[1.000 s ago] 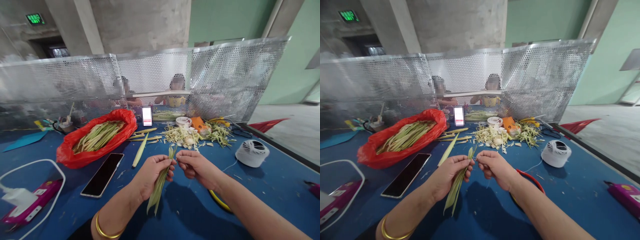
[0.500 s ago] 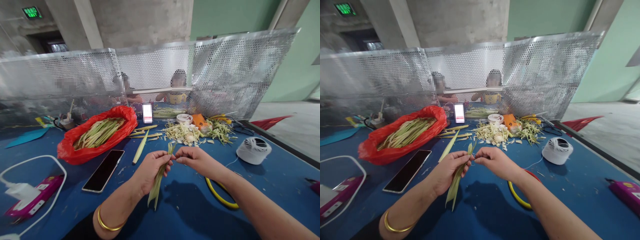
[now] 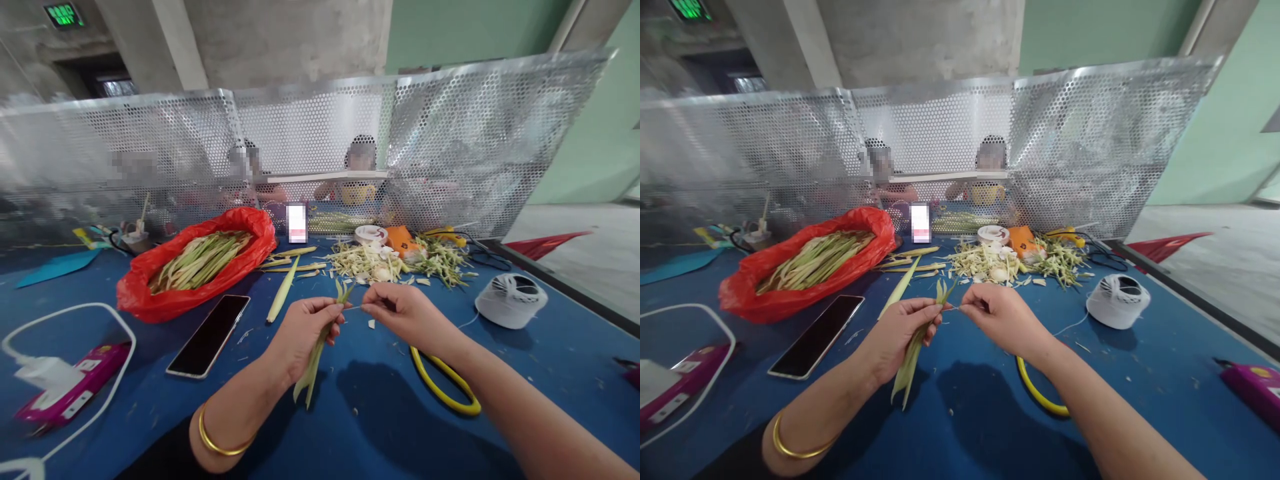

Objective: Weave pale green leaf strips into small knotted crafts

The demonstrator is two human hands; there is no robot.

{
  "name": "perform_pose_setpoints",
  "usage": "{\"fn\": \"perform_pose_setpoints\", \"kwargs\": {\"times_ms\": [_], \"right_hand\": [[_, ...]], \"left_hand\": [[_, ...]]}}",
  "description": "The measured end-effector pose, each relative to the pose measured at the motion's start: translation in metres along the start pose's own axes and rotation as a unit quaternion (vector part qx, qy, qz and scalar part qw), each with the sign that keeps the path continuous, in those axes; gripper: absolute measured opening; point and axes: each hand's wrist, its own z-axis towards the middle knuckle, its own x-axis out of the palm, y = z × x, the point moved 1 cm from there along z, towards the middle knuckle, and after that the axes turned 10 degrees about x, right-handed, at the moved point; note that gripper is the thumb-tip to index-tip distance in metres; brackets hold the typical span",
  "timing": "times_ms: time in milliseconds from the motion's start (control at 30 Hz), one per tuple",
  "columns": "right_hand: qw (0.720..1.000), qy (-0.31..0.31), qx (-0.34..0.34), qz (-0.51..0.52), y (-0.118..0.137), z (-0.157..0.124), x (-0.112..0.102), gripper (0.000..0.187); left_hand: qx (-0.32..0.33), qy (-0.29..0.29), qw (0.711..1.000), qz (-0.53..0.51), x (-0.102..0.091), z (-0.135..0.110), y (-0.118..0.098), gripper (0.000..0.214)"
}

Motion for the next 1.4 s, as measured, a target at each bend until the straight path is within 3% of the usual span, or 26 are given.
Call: {"fn": "perform_pose_setpoints", "kwargs": {"times_ms": [100,200,333,433,567,667,800,967,1100,1233,1400], "right_hand": [[0.998,-0.046,-0.034,-0.039,0.005,-0.005,-0.005,0.017],[0.987,-0.083,-0.116,-0.08,0.012,-0.011,-0.007,0.017],[0.965,-0.082,-0.201,-0.148,0.02,-0.02,-0.004,0.024],[0.971,-0.044,-0.19,-0.138,0.021,-0.02,-0.003,0.022],[0.995,0.03,-0.089,-0.039,0.011,-0.011,-0.009,0.017],[0.997,0.07,-0.015,0.029,-0.002,-0.002,-0.011,0.022],[0.997,0.065,-0.003,0.029,-0.01,0.002,-0.004,0.026],[0.994,-0.011,-0.065,-0.085,0.005,-0.01,0.005,0.023],[0.983,-0.056,-0.151,-0.083,0.019,-0.022,0.009,0.017],[0.979,-0.039,-0.198,-0.023,0.025,-0.026,0.018,0.015],[0.979,-0.016,-0.204,0.016,0.026,-0.027,0.03,0.019]], "left_hand": [[0.03,0.014,0.997,0.067,0.0,0.0,-0.002,0.013],[0.05,0.035,0.985,0.16,0.002,-0.002,-0.005,0.013],[0.059,0.101,0.959,0.259,0.007,-0.01,-0.009,0.016],[0.064,0.19,0.94,0.275,0.01,-0.016,-0.011,0.022],[0.056,0.249,0.936,0.243,0.009,-0.018,-0.013,0.017],[0.052,0.229,0.953,0.192,0.006,-0.014,-0.015,0.017],[0.074,0.164,0.977,0.116,0.002,-0.008,-0.013,0.017],[0.091,0.071,0.992,0.05,-0.001,-0.001,-0.01,0.016],[0.101,0.026,0.993,0.052,-0.002,0.001,-0.01,0.014],[0.099,0.027,0.992,0.077,0.001,0.0,-0.009,0.015],[0.114,0.0,0.987,0.113,0.0,0.002,-0.001,0.011]]}}
